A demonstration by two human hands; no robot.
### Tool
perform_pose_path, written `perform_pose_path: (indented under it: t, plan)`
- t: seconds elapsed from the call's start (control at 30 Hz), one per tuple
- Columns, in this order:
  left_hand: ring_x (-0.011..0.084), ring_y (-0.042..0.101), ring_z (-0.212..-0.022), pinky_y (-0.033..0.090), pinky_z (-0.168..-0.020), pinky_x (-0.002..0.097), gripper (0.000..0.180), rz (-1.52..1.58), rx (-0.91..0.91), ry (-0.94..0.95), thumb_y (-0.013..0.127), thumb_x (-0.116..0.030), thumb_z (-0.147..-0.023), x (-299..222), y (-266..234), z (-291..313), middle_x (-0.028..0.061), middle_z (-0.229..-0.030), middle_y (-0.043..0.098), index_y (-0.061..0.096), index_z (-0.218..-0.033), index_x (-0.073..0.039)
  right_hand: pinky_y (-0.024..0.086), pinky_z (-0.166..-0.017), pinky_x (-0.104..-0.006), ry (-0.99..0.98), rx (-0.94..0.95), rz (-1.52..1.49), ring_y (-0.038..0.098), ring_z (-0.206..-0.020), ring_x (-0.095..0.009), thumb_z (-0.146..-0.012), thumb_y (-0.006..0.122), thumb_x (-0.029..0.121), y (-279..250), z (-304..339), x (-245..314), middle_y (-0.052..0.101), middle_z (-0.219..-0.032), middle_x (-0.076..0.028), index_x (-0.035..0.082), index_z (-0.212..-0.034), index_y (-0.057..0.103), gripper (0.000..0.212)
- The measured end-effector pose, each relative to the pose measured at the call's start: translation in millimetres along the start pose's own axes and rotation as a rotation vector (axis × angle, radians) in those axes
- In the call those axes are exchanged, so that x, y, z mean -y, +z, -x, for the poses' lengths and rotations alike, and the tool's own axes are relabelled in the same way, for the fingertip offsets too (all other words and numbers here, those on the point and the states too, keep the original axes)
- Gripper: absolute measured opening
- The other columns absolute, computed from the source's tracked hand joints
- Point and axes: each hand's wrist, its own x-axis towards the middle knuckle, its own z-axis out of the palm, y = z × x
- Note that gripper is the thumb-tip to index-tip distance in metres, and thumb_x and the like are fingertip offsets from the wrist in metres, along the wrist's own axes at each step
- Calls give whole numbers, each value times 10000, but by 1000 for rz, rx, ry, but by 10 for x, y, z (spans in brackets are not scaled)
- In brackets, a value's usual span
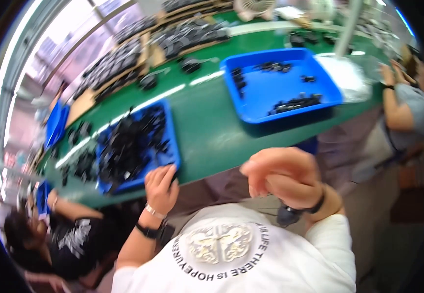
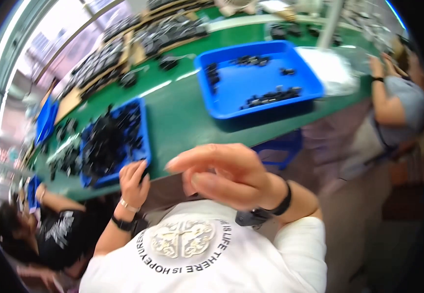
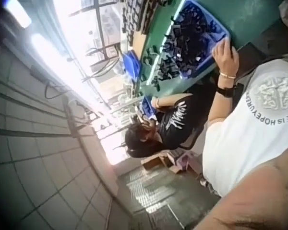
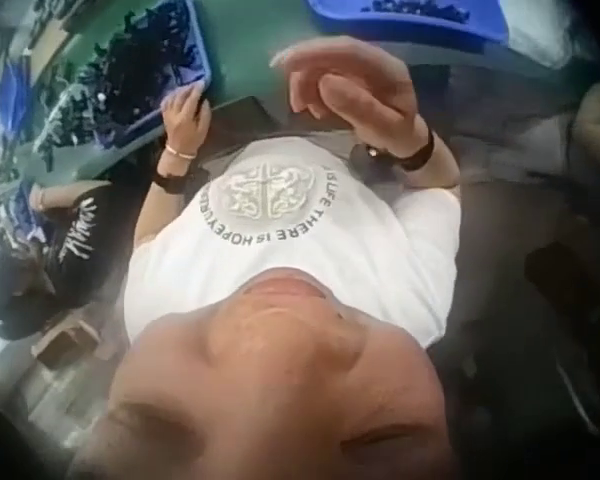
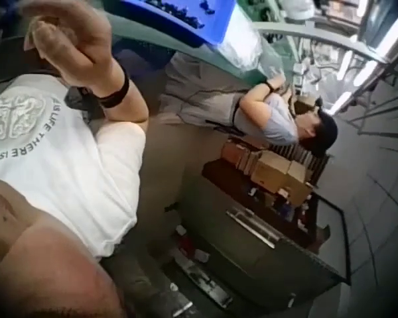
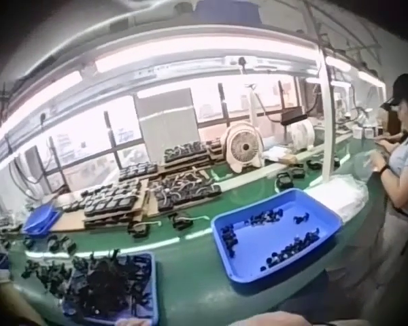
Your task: Manually assemble small electronic or hardware components into housing units on a production line.
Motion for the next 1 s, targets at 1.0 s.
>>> perform_pose_path:
  t: [1.0]
  plan:
    - [227, 547, -917, 343, -862, 379, 501, 122, -37, -131, 629, -147, -615, -301, 99, -88, 89, -994, 589, 573, -1099, -25, 464, -652, -336, -562, 440, 701, 581, -725, -211, -761, 597, 125, 54, -355, -511, 626, -934, -89, 57, -925, 574, 179]
